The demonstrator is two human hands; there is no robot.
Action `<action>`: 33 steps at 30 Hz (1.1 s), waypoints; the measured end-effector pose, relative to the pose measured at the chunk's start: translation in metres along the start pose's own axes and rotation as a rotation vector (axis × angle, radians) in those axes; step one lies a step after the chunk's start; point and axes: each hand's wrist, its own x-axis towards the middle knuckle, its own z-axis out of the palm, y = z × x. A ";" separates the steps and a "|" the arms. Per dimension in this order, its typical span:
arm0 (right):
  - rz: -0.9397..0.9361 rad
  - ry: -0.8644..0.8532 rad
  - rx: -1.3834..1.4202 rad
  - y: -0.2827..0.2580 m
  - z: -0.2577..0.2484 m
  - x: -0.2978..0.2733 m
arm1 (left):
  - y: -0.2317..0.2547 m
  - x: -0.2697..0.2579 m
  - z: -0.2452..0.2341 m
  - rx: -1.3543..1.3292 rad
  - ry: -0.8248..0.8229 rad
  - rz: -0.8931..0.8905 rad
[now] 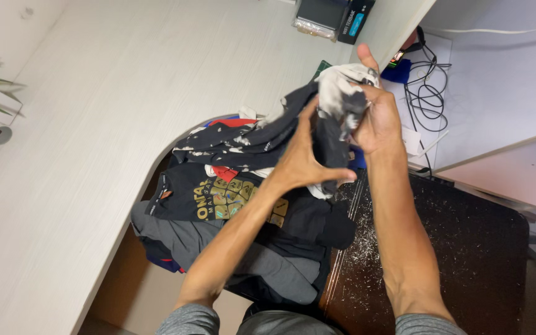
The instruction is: The person unzips a suitcase, removes items of clothing one by one, and places them onto a table in a stack.
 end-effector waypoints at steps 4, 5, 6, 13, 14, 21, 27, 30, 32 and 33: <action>-0.108 -0.021 0.074 -0.005 0.012 -0.012 | -0.003 -0.008 0.020 -0.009 0.050 -0.061; -0.122 -0.015 0.094 -0.011 0.013 -0.015 | -0.008 -0.012 0.024 -0.033 0.076 -0.165; -0.130 -0.016 0.117 -0.013 0.015 -0.017 | -0.017 -0.010 0.026 0.110 0.147 -0.226; -0.446 -0.216 -0.081 -0.031 0.018 -0.051 | -0.047 -0.029 0.031 0.327 0.382 0.029; -0.518 -0.267 -0.130 -0.036 0.015 -0.050 | -0.047 -0.027 0.032 0.226 0.385 -0.040; -0.992 0.118 -0.567 -0.082 -0.031 -0.066 | 0.009 0.038 0.004 0.051 0.056 -0.078; -1.127 0.359 -0.538 -0.134 -0.098 -0.097 | -0.002 0.062 0.009 0.773 -0.297 -0.167; -1.165 0.445 -1.044 -0.177 -0.154 -0.118 | -0.034 0.063 0.006 0.364 -0.150 -0.069; -0.850 0.439 -1.242 -0.188 -0.191 -0.142 | -0.048 0.063 0.011 0.065 -0.076 -0.104; -0.676 0.423 -1.384 -0.188 -0.204 -0.151 | -0.052 0.064 0.015 0.022 -0.082 -0.097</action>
